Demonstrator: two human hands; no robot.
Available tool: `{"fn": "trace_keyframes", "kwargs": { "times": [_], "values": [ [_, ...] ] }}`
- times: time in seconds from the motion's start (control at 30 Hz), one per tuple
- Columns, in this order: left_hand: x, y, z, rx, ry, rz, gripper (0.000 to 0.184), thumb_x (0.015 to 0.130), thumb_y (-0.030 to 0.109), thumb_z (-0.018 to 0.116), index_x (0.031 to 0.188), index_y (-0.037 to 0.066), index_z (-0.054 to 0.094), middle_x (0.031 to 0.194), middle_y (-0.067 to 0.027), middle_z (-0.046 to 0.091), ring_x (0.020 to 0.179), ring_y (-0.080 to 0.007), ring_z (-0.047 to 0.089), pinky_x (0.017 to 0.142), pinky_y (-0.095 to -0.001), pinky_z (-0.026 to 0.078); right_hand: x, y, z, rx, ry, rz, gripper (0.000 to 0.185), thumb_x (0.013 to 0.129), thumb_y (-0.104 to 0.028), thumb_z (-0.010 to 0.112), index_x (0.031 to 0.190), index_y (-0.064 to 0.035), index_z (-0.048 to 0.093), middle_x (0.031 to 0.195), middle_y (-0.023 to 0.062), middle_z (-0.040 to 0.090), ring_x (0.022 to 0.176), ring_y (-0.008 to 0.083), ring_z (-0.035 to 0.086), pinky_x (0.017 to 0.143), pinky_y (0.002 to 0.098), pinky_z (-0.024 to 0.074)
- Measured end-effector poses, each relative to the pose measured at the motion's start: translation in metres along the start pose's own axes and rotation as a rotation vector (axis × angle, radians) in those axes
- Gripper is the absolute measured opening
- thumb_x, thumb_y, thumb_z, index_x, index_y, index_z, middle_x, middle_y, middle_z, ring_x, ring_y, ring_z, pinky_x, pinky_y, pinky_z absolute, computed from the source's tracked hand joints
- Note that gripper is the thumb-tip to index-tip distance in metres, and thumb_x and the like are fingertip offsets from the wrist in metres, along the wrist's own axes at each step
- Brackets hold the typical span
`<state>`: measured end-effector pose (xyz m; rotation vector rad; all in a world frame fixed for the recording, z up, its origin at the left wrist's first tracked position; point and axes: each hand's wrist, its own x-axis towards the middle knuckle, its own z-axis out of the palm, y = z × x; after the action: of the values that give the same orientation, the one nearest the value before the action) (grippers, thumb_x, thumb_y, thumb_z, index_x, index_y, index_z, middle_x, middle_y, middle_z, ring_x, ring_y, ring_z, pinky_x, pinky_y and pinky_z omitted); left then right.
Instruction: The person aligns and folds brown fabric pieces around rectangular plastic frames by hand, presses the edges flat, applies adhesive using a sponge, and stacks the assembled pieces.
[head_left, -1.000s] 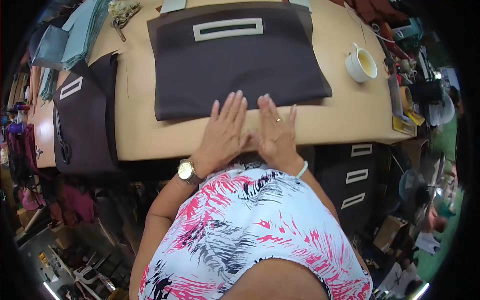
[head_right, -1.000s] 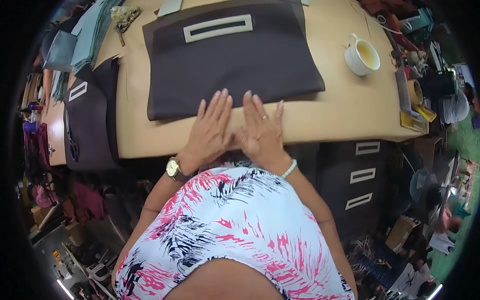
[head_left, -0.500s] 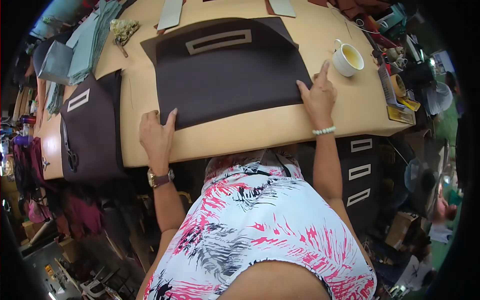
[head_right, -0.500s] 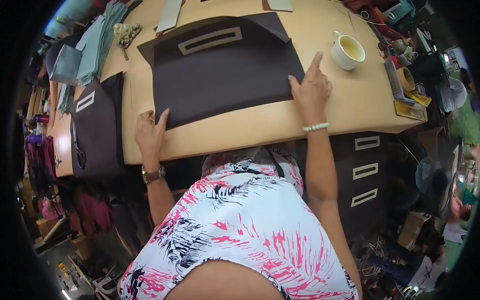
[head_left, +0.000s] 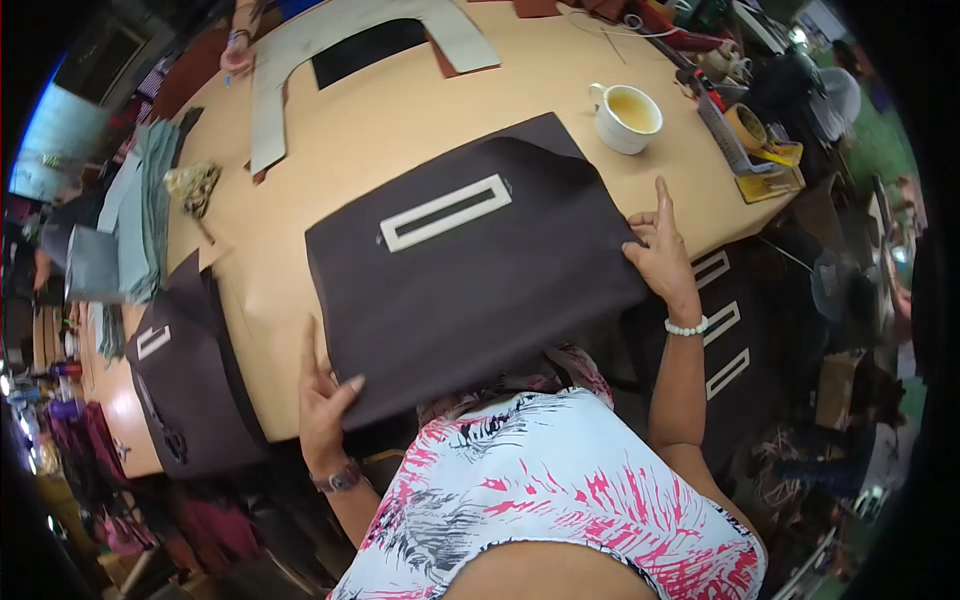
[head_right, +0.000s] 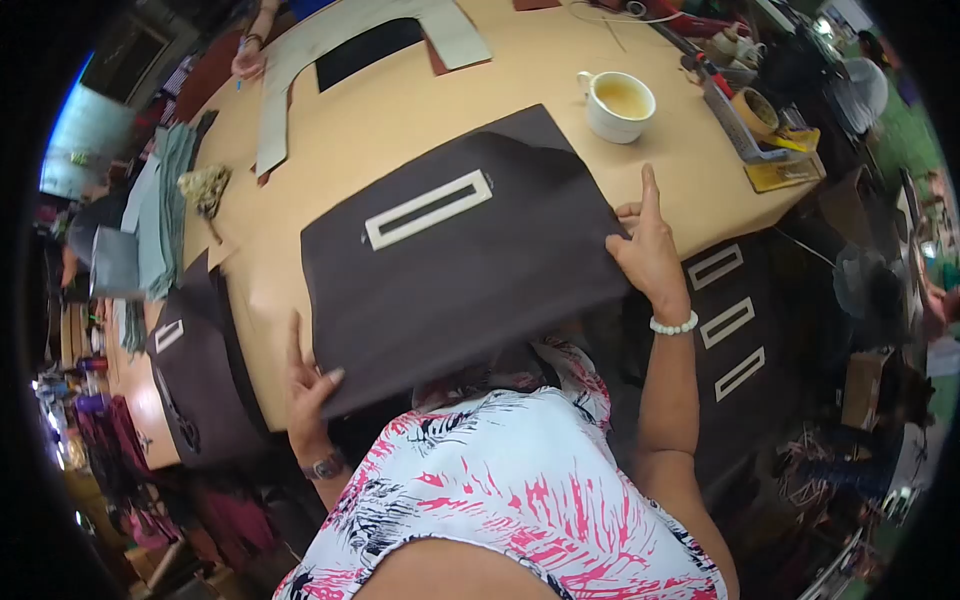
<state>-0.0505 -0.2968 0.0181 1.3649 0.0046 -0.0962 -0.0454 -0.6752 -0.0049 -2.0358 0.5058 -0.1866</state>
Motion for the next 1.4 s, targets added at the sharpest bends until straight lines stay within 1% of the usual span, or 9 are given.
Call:
{"fn": "trace_keyframes", "kwargs": {
  "times": [0.3,0.37,0.43,0.6,0.77,0.87,1.03,1.17,1.4],
  "values": [
    [0.066,-0.031,-0.027,0.244,-0.014,-0.16,0.04,0.083,0.002,0.056,0.122,-0.004,0.05,0.116,-0.0096,0.053,0.102,-0.0135,0.051,0.089,-0.0251,0.04,0.061,-0.023,0.038,-0.326,0.074,-0.007,0.097,0.073,-0.018,0.069,0.142,-0.0016,0.002,0.094,0.0285,0.057,0.09,0.038,0.059,0.079,0.0394,0.0471],
    [0.092,-0.038,-0.032,0.262,0.003,-0.078,0.038,0.084,0.002,0.056,0.121,-0.003,0.051,0.117,-0.009,0.053,0.103,-0.0136,0.05,0.09,-0.0254,0.04,0.097,0.011,0.07,-0.404,0.32,-0.458,0.092,0.075,-0.018,0.067,0.141,-0.0002,0.004,0.085,0.0279,0.059,0.078,0.0389,0.06,0.072,0.0424,0.0481],
    [0.113,-0.042,-0.036,0.291,0.057,-0.043,0.038,0.081,-0.001,0.055,0.119,-0.002,0.053,0.117,-0.0098,0.053,0.104,-0.0163,0.051,0.091,-0.0265,0.04,0.103,-0.034,0.074,-0.383,0.076,-0.035,0.084,0.078,-0.016,0.062,0.141,-0.0003,0.009,0.086,0.0301,0.059,0.074,0.041,0.059,0.071,0.044,0.0477],
    [0.132,-0.034,-0.034,0.125,-0.036,-0.057,0.048,0.074,-0.008,0.049,0.121,-0.004,0.051,0.122,-0.0124,0.051,0.11,-0.0191,0.051,0.096,-0.0294,0.04,0.095,-0.037,0.079,-0.148,0.593,-0.714,0.065,0.082,-0.004,0.054,0.138,-0.002,0.023,0.098,0.0258,0.059,0.07,0.0408,0.059,0.066,0.0481,0.0469],
    [0.115,-0.027,0.045,0.118,-0.282,-0.096,0.053,0.07,-0.009,0.048,0.123,-0.006,0.048,0.122,-0.0154,0.053,0.11,-0.0208,0.053,0.097,-0.0306,0.039,0.025,0.017,-0.01,-0.24,0.615,-0.069,0.057,0.084,-0.006,0.054,0.135,-0.0018,0.029,0.117,0.0247,0.052,0.088,0.0382,0.06,0.073,0.043,0.0486],
    [0.088,-0.04,0.121,0.166,-0.539,-0.149,0.053,0.07,-0.009,0.05,0.123,-0.003,0.05,0.124,-0.0144,0.052,0.113,-0.0209,0.051,0.097,-0.0306,0.038,-0.03,0.09,-0.078,-0.418,0.896,-0.193,0.055,0.086,-0.007,0.051,0.137,-0.0067,0.03,0.131,0.0233,0.042,0.088,0.0365,0.061,0.072,0.0412,0.0481],
    [0.035,-0.072,0.239,0.4,-1.399,-0.037,0.05,0.075,-0.002,0.052,0.125,0.006,0.051,0.088,-0.0185,0.061,0.086,-0.0238,0.058,0.078,-0.0334,0.045,-0.189,0.15,-0.198,-0.802,0.669,0.382,0.067,0.083,-0.001,0.051,0.142,-0.0191,0.023,0.101,0.0247,0.06,0.091,0.0409,0.059,0.077,0.0452,0.0453],
    [-0.002,-0.103,0.286,0.312,-1.821,-0.19,0.054,0.076,-0.002,0.057,0.128,0.012,0.049,0.105,-0.0178,0.062,0.07,-0.0221,0.054,0.078,-0.0318,0.045,-0.256,0.172,-0.282,-0.74,0.507,0.777,0.073,0.075,0.012,0.054,0.139,-0.0147,0.03,0.087,0.0207,0.062,0.077,0.0343,0.061,0.07,0.0396,0.0473],
    [0.006,-0.173,0.294,0.569,-1.406,-0.234,0.057,0.079,-0.004,0.052,0.134,0.003,0.038,0.127,-0.0201,0.049,0.118,-0.028,0.048,0.097,-0.0308,0.037,-0.137,0.259,-0.27,-0.725,0.687,0.422,0.065,0.081,-0.003,0.058,0.138,-0.0192,0.032,0.092,0.0176,0.064,0.086,0.0331,0.061,0.074,0.0402,0.0455]
  ]
}}
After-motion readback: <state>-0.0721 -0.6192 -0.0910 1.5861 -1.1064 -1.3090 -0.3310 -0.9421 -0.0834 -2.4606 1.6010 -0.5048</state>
